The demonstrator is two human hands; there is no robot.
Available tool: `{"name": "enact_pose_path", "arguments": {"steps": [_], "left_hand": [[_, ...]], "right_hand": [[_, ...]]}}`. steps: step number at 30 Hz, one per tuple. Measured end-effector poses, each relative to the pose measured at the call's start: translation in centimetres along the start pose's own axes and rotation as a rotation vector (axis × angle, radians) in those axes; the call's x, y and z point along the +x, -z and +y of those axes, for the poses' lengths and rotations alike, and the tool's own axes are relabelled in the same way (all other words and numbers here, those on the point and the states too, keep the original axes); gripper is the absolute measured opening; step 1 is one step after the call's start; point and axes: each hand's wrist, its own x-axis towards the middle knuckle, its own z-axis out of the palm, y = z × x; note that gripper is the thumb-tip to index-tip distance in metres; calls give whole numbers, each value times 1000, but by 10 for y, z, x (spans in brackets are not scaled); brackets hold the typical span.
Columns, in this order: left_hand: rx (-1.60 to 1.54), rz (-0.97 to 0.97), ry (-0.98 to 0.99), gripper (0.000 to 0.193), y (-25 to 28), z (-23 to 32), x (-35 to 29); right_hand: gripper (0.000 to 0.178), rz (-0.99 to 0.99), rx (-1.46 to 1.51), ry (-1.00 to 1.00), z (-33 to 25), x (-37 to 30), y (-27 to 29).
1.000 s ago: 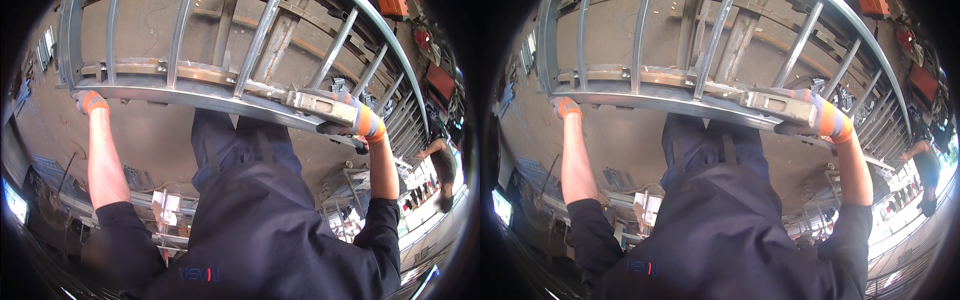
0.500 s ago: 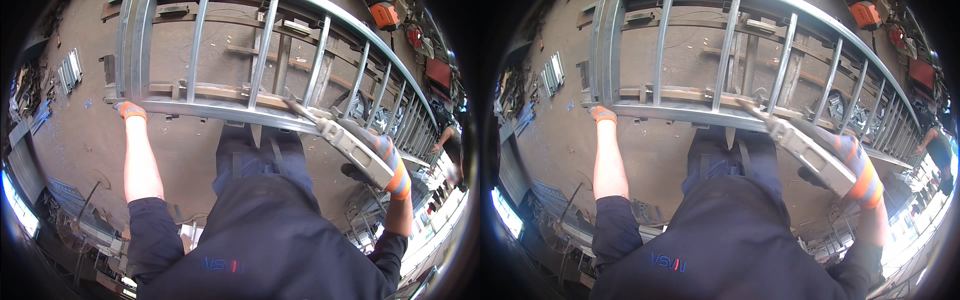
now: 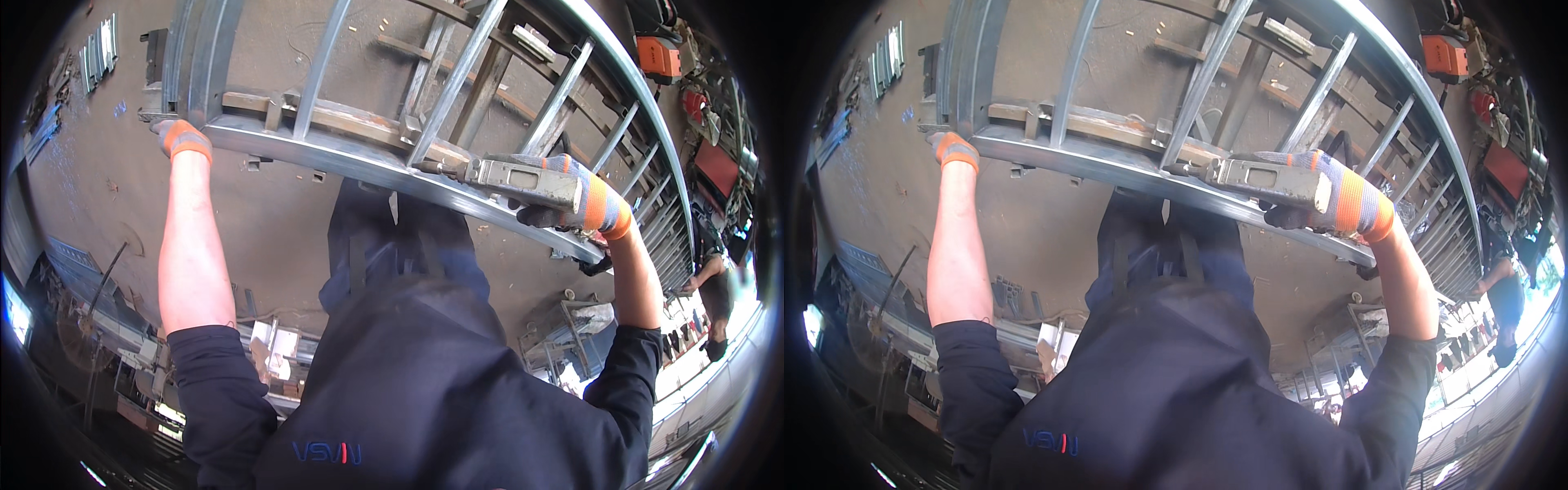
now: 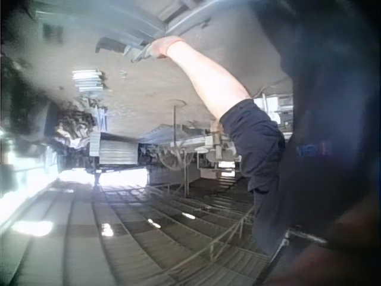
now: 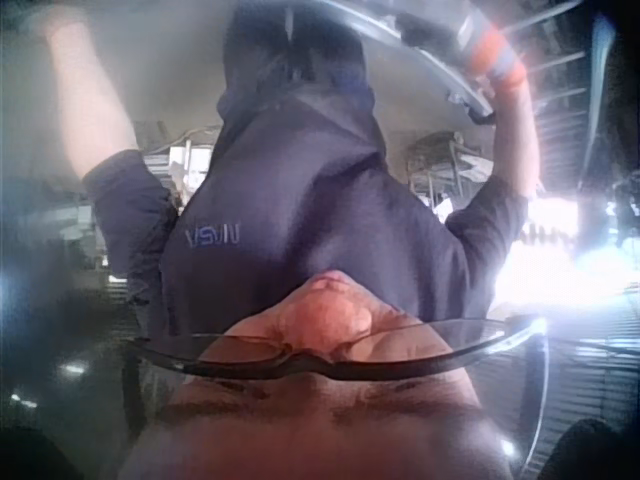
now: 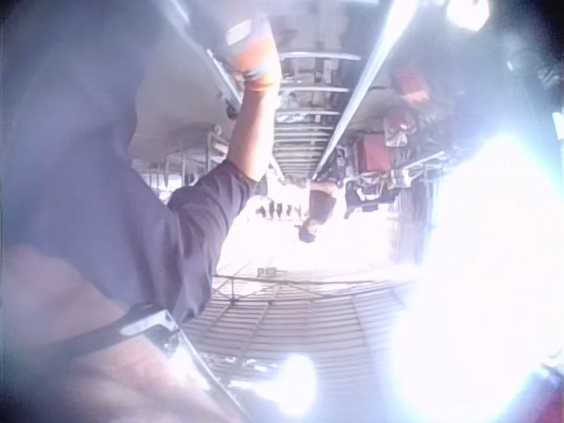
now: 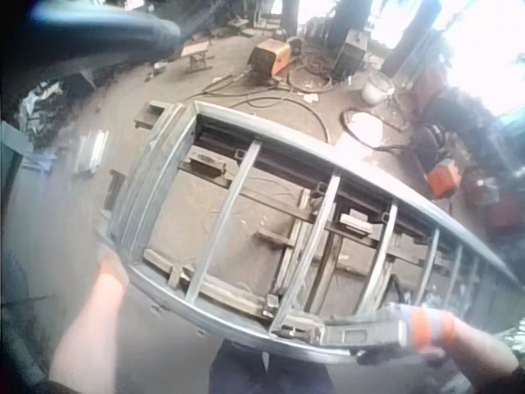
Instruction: The person welds a metal frame using a handheld welding tool, creating bright sparks along the joints. They then pick up small metal brackets from a pile on the floor and weld them onto the frame at multiple locations.
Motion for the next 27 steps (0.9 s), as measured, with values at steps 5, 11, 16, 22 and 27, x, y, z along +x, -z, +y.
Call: {"name": "enact_pose_path", "arguments": {"steps": [5,11,16,22,27], "left_hand": [[-106,-14,100,44,-16,3,15],[-318,39,273,49,-46,11,48],[-94,4,162,44,-32,5,28],[5,-10,94,43,-6,0,2],[22,14,106,44,-9,0,7]], "right_hand": [[57,32,1,58,14,2,10],[58,-7,102,-31,37,-4,11],[57,97,101,-33,50,-12,1],[60,-4,85,-78,36,-7,10],[60,14,78,-129,30,-6,8]]}}
